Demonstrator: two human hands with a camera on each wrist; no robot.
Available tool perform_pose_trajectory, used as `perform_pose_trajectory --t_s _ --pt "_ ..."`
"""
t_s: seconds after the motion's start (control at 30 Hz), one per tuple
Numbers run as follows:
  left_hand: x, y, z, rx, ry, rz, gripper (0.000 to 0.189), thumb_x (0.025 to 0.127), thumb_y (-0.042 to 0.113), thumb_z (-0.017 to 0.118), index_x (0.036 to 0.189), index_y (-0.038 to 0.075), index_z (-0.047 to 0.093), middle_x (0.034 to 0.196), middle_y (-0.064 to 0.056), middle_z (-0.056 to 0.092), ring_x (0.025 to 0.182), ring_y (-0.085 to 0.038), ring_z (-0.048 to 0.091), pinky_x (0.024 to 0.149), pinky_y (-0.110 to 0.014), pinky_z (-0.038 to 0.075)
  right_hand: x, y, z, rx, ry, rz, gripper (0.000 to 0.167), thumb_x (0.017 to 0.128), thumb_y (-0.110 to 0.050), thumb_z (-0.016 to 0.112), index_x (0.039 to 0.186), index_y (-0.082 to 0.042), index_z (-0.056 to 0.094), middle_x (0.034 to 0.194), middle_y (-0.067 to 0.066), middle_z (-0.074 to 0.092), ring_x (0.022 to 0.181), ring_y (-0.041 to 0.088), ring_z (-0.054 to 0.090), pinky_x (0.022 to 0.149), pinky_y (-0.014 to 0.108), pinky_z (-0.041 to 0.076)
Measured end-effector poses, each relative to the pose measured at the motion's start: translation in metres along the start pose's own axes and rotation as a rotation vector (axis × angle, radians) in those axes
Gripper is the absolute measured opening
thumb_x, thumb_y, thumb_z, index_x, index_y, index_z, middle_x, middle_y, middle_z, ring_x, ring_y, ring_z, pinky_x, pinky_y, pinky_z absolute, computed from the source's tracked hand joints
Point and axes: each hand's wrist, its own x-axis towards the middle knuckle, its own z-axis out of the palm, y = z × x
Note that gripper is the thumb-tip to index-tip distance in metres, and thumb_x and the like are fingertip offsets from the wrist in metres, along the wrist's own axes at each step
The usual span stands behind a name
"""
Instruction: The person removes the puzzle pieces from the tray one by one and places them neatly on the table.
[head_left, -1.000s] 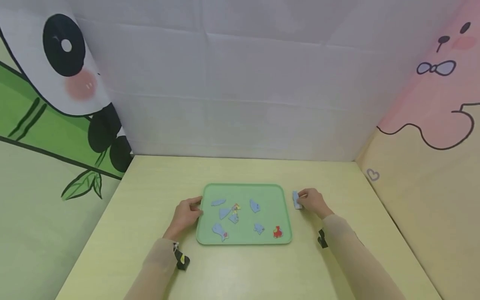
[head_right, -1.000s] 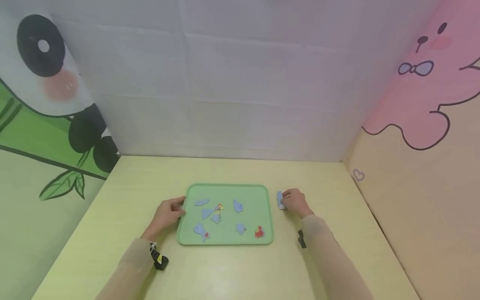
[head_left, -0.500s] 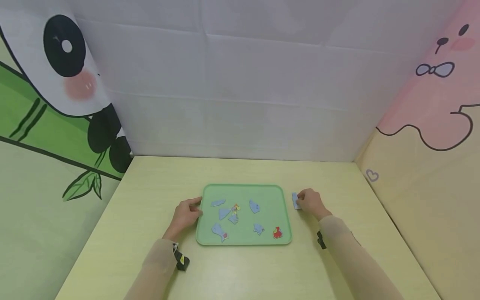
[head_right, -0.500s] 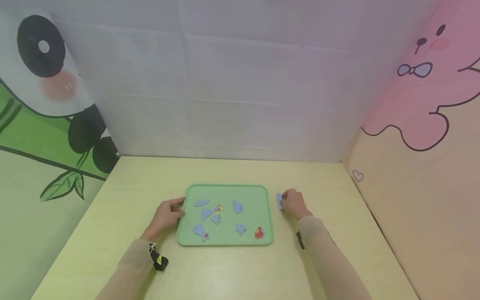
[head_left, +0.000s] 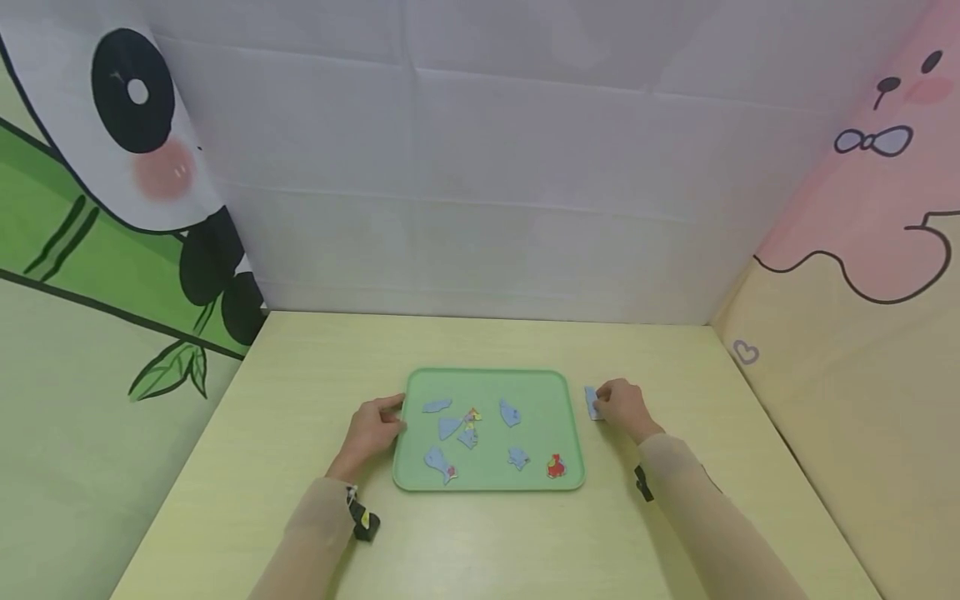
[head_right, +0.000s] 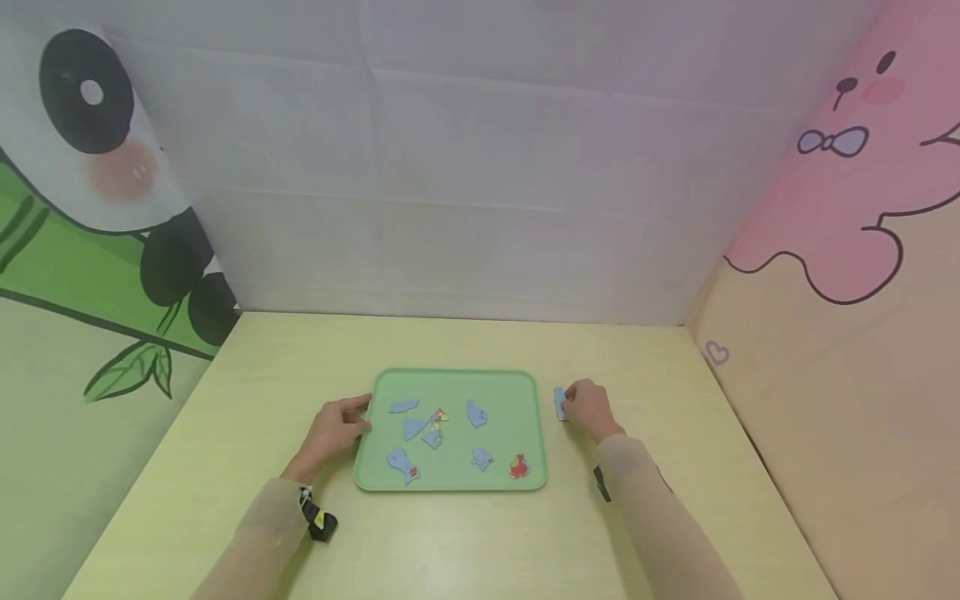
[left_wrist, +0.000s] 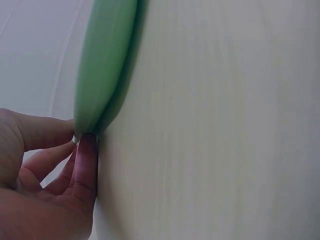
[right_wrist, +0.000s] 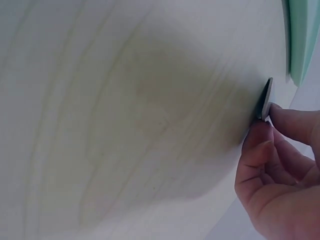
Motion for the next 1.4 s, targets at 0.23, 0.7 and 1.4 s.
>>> perform_pose_trajectory --t_s 0.23,0.7,1.4 --pt "0.000 0.001 0.001 0.008 0.009 -0.004 0.054 0.081 -0.001 0.066 0.133 0.000 0.054 0.101 -0.010 0.065 0.070 -0.018 0.055 0.058 -0.030 0.046 0.001 0.004 0.003 -0.005 0.014 0.004 0.023 0.085 -0.008 0.065 0.102 0.008 0.067 0.093 0.015 0.066 0.083 0.025 0.059 0.078 0.042 0.049" --pt "0.002 -0.003 0.001 -0.004 -0.004 0.000 0.055 0.081 -0.001 0.065 0.134 0.000 0.053 0.104 -0.010 0.064 0.070 -0.018 0.054 0.058 -0.030 0.046 -0.002 0.003 0.004 0.023 0.022 0.021 0.023 0.087 -0.010 0.064 0.104 0.006 0.064 0.092 0.014 0.065 0.085 0.029 0.061 0.077 0.043 0.049" --pt "0.002 -0.001 0.004 -0.005 -0.001 0.003 0.056 0.081 -0.002 0.066 0.135 0.001 0.053 0.116 -0.014 0.062 0.071 -0.018 0.056 0.060 -0.030 0.047 -0.003 -0.034 0.002 0.083 0.038 -0.023 0.029 0.088 -0.014 0.066 0.111 0.004 0.061 0.093 0.014 0.065 0.078 0.025 0.061 0.067 0.037 0.051"
